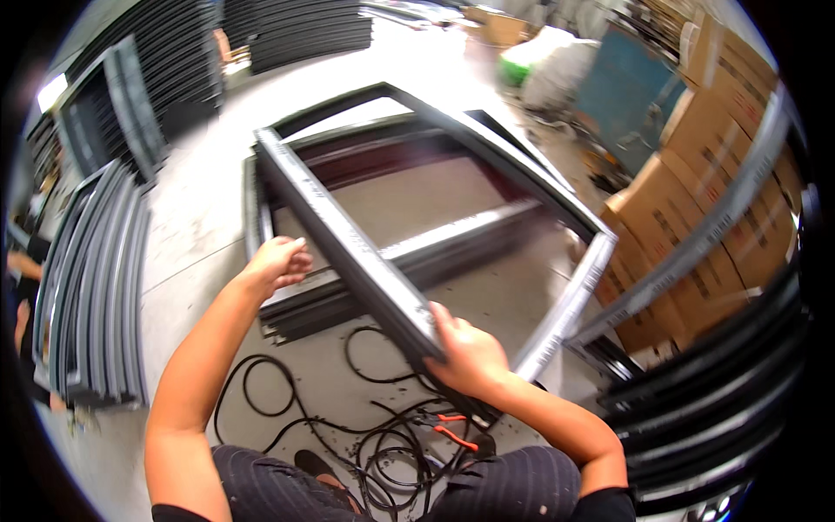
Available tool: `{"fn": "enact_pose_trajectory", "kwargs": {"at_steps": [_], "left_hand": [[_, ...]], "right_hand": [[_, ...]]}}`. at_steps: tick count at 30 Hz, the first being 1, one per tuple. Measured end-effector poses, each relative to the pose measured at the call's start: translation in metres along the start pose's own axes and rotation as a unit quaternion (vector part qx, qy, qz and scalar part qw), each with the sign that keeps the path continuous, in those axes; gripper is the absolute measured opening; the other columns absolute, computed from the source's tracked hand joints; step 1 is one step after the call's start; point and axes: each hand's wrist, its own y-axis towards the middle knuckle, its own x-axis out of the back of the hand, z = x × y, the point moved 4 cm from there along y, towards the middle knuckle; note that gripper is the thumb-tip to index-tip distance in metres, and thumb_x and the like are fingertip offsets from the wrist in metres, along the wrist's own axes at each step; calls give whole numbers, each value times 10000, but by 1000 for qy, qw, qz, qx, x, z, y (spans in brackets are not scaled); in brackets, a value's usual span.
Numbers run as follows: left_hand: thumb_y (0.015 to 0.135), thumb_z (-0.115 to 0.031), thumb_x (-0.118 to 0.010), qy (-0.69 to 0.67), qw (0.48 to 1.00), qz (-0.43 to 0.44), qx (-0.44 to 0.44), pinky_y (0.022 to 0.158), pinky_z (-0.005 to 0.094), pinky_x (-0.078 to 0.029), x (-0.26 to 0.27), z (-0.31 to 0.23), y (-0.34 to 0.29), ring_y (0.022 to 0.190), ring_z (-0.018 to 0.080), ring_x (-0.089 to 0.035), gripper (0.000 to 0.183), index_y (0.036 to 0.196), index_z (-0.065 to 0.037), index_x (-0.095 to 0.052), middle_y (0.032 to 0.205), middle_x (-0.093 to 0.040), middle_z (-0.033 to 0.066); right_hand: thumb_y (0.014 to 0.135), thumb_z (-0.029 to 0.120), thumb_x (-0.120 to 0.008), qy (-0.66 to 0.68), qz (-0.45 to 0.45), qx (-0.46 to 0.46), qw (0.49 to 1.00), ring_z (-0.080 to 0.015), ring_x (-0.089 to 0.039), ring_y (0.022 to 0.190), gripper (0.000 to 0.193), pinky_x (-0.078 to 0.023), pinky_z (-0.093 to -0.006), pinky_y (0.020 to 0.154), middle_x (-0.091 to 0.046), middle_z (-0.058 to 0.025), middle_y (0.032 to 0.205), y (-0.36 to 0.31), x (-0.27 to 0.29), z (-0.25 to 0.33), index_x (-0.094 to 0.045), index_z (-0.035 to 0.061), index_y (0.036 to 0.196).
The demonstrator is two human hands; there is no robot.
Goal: The person inserts a rubber sealing strip into the groove of a metal window frame, using a pair of shears to cut the strip to length at the corners and pressing it in by hand.
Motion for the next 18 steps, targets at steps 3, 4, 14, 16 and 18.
{"fn": "enact_pose_trajectory", "kwargs": {"at_steps": [3, 4, 14, 16, 18], "left_hand": [[957, -309, -547, 15, 996, -72, -43, 679, 301, -520, 34, -5, 8, 828, 168, -616, 270, 1071, -64, -540, 933, -624, 62], [954, -314, -549, 5, 996, -80, -39, 692, 302, -516, 36, -4, 15, 849, 166, -613, 289, 1091, -60, -537, 950, -624, 67], [900, -237, -583, 116, 963, -227, -85, 720, 303, -488, 67, 28, 70, 852, 146, -583, 260, 1050, -25, -562, 916, -605, 54], [910, -233, -571, 94, 971, -205, -74, 767, 319, -501, 66, 29, 69, 885, 167, -594, 286, 1078, -2, -551, 952, -608, 84], [925, -228, -554, 70, 981, -170, -55, 832, 338, -514, 65, 30, 65, 948, 203, -612, 322, 1123, 24, -529, 1023, -611, 127]], "right_hand": [[734, 248, -737, 9, -14, 41, 999, -376, -624, 827, 809, -516, -455, 721, -606, -195, 916, -15, 5, -7, -335, 39, 1404], [722, 244, -742, 5, -23, 49, 999, -366, -624, 818, 821, -513, -451, 709, -607, -180, 910, -25, 10, -12, -335, 31, 1402], [697, 282, -751, 14, -2, 23, 1000, -368, -641, 799, 766, -509, -415, 695, -640, -205, 917, 1, 3, -8, -413, -23, 1313], [710, 279, -746, 26, 11, 13, 1000, -399, -633, 800, 686, -504, -425, 691, -636, -224, 887, 20, 3, 2, -439, -26, 1243], [715, 279, -746, 28, 16, 16, 999, -403, -633, 797, 671, -503, -431, 689, -636, -227, 877, 35, -1, 7, -442, -25, 1229]]}}
